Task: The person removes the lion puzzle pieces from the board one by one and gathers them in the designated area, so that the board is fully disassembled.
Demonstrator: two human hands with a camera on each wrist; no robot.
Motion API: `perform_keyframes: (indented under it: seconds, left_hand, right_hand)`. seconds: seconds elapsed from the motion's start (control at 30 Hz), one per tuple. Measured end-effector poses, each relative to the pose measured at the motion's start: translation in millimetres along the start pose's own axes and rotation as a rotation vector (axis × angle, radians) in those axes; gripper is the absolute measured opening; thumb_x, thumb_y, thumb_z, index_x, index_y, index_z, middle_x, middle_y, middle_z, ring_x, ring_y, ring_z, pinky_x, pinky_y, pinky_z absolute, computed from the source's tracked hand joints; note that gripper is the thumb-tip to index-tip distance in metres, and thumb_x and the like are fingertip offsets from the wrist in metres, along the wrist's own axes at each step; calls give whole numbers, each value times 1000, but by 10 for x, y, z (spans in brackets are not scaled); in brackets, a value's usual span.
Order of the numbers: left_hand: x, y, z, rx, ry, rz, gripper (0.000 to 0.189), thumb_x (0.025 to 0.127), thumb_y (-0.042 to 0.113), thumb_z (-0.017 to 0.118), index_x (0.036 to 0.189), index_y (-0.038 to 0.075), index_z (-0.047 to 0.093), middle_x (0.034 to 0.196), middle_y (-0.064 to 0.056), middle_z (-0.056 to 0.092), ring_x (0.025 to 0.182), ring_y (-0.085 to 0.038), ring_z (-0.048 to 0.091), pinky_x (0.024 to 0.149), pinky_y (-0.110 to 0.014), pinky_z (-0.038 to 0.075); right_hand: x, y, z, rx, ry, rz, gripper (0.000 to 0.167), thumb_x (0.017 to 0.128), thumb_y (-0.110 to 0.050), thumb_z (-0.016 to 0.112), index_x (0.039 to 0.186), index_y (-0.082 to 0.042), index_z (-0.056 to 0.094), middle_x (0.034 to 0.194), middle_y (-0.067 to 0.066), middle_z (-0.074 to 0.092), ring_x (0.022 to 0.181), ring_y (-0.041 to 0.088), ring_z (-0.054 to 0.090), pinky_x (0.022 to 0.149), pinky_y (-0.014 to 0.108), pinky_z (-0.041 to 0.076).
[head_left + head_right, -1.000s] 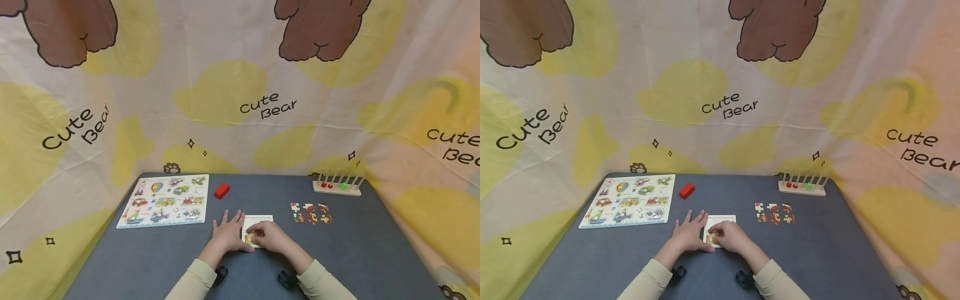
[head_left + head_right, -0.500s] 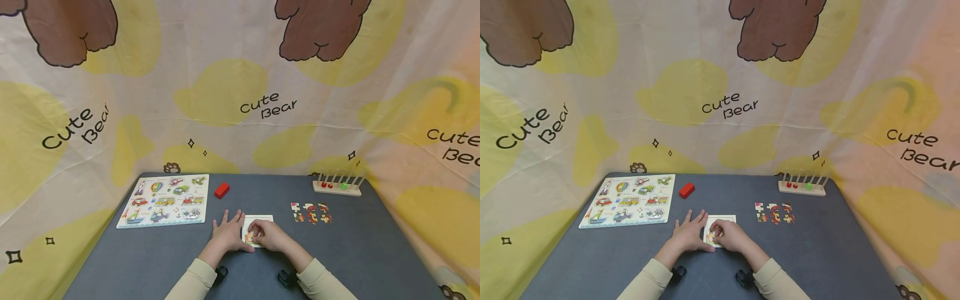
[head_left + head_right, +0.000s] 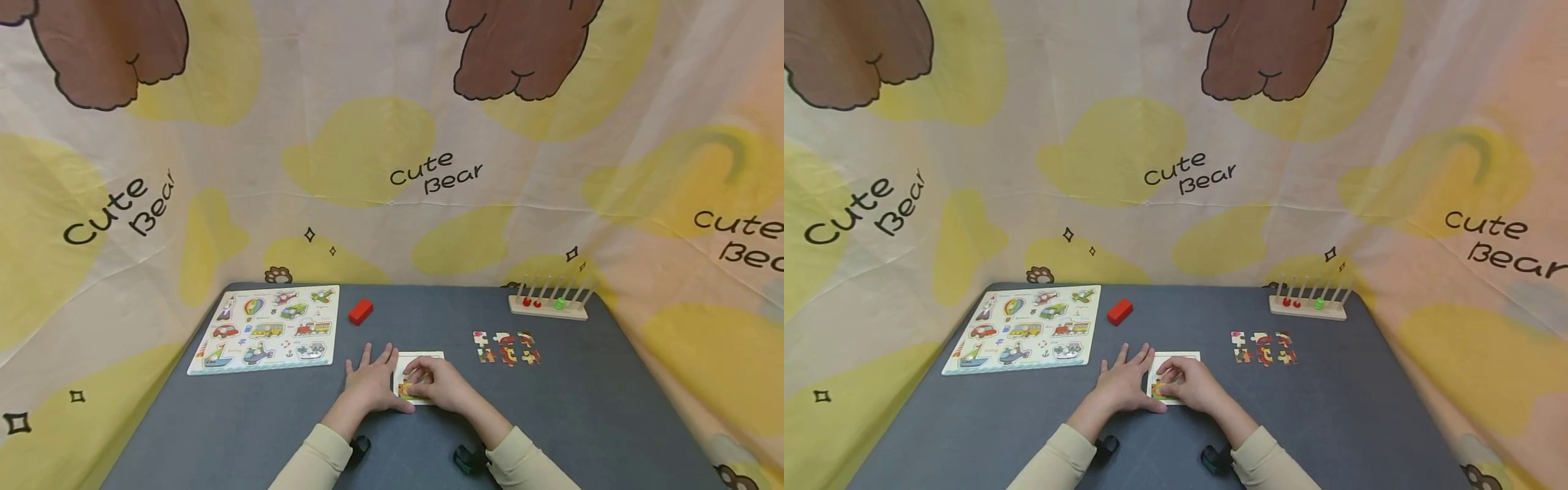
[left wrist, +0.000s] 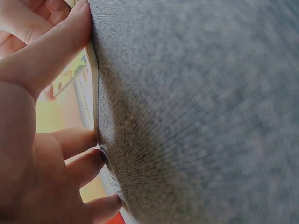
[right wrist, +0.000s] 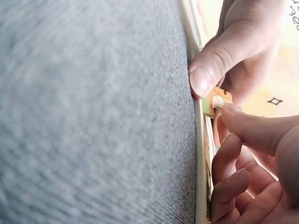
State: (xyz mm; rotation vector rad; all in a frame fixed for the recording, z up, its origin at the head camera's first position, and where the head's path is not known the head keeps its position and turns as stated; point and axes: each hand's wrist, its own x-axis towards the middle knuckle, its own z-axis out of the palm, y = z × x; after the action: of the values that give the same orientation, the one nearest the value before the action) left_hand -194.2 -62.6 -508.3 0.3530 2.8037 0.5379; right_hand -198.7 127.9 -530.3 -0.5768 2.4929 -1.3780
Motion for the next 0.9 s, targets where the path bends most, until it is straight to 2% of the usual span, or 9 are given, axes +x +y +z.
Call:
perform_keyframes:
  seconds: [0.2,0.37,0.63,0.9]
  left_hand:
    - [-15,10,-7,-9,-2,2,116,63,61,89,156,11,39,165,-6,33,154,-46,13,112,-79,13]
    - [-12,19,-8,-6,-10,-7,116,63,61,89,156,12,39,165,-6,33,154,-45,13,112,-78,13]
    - [2,24,-11,6,-19,-20,118,63,63,88,157,13,38,165,-5,32,155,-44,12,113,-77,13]
    - [2,26,-12,2,-28,-24,118,62,63,89,157,14,37,165,-5,32,155,-44,13,113,-78,13]
  right_hand:
    - [-24,-9,-29,-8,56,4,6,91,-22,77,95,-18,76,84,-6,69,69,8,57,61,22,46]
    - [-80,3,-124,23,93,12,12,92,-26,75,100,-16,76,84,-4,71,68,9,58,59,22,48]
    - [-237,33,-422,24,199,26,15,92,-24,76,103,-15,74,83,-1,72,67,13,60,59,23,48]
    - [-432,115,-713,-5,239,66,12,92,-19,75,102,-12,74,86,1,72,71,22,63,61,24,50]
